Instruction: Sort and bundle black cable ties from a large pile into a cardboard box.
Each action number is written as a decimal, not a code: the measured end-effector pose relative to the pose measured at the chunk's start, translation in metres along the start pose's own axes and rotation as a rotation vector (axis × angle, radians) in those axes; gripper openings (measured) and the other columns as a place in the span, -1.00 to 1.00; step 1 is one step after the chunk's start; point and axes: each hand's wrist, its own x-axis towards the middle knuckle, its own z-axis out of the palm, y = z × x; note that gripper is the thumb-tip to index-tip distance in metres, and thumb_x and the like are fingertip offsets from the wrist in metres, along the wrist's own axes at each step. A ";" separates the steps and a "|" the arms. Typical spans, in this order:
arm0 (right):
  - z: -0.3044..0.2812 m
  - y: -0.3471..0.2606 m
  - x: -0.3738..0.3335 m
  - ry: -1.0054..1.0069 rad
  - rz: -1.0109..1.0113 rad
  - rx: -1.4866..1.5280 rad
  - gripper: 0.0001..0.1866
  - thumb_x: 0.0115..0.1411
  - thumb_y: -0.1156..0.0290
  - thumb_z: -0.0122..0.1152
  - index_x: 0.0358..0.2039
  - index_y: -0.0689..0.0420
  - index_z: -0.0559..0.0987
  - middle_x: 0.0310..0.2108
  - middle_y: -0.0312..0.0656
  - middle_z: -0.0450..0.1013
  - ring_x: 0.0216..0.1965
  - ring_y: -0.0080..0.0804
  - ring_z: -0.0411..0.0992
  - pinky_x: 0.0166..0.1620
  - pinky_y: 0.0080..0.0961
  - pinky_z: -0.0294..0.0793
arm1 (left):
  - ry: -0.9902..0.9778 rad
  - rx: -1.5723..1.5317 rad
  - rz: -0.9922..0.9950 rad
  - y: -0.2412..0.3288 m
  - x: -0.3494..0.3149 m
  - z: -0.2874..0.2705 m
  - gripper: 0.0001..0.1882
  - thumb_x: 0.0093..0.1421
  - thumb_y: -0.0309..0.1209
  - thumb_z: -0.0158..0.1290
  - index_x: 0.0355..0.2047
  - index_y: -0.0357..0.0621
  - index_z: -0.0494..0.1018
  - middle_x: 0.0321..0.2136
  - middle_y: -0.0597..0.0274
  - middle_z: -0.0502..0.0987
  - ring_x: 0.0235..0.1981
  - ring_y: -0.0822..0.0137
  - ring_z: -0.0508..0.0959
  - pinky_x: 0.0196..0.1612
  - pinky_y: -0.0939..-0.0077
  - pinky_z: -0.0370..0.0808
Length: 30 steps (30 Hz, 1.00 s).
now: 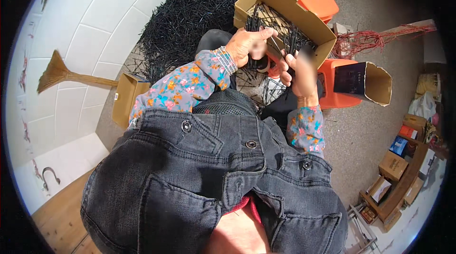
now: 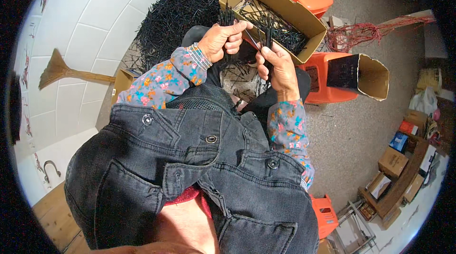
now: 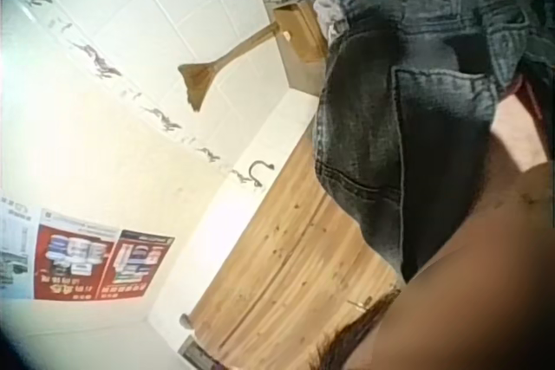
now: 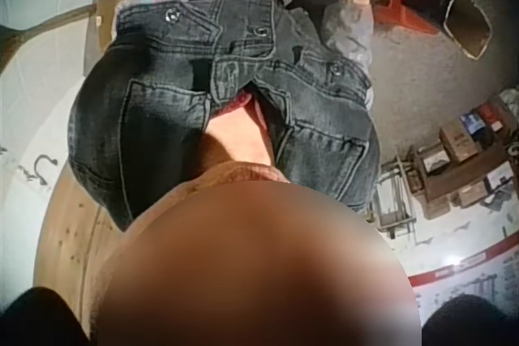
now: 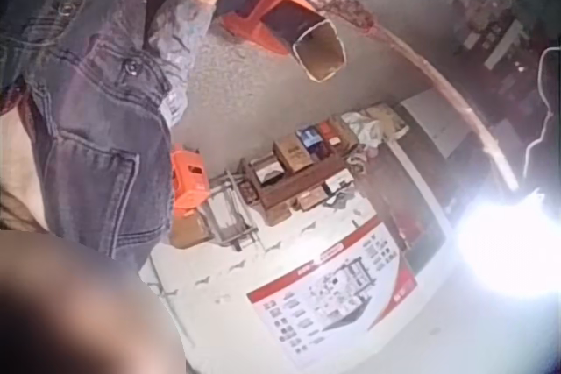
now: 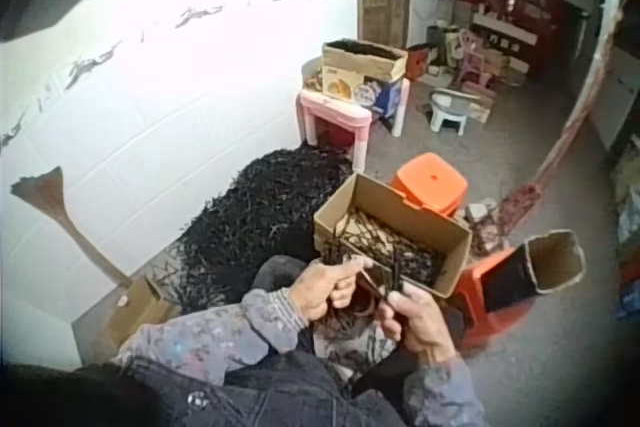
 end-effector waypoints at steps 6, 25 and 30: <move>0.010 0.000 0.000 0.056 -0.027 -0.078 -0.78 0.20 0.32 0.05 -0.20 0.15 0.38 -0.61 -0.33 0.29 -0.77 -0.65 0.17 -0.76 -0.73 0.13 | 0.079 0.044 0.017 -0.005 0.005 0.003 -0.73 0.22 -0.23 -0.04 -0.26 -0.20 0.40 -0.65 0.46 0.28 -0.72 0.62 0.21 -0.70 0.72 0.11; 0.015 0.008 0.001 0.186 0.020 -0.431 -0.80 0.22 0.28 0.00 -0.33 0.15 0.45 -0.66 -0.41 0.29 -0.77 -0.74 0.11 -0.74 -0.77 0.01 | 0.103 0.127 -0.007 -0.004 0.013 -0.001 -0.76 0.08 -0.35 0.14 -0.26 -0.18 0.47 -0.76 0.52 0.25 -0.81 0.66 0.16 -0.78 0.72 0.09; 0.015 0.008 0.001 0.255 -0.056 -0.322 -0.80 0.23 0.27 -0.01 -0.39 0.15 0.44 -0.66 -0.41 0.30 -0.77 -0.75 0.10 -0.74 -0.78 0.00 | 0.064 0.088 0.052 -0.002 0.010 0.001 -0.75 0.03 -0.38 0.18 -0.28 -0.19 0.50 -0.72 0.47 0.34 -0.81 0.66 0.19 -0.79 0.73 0.09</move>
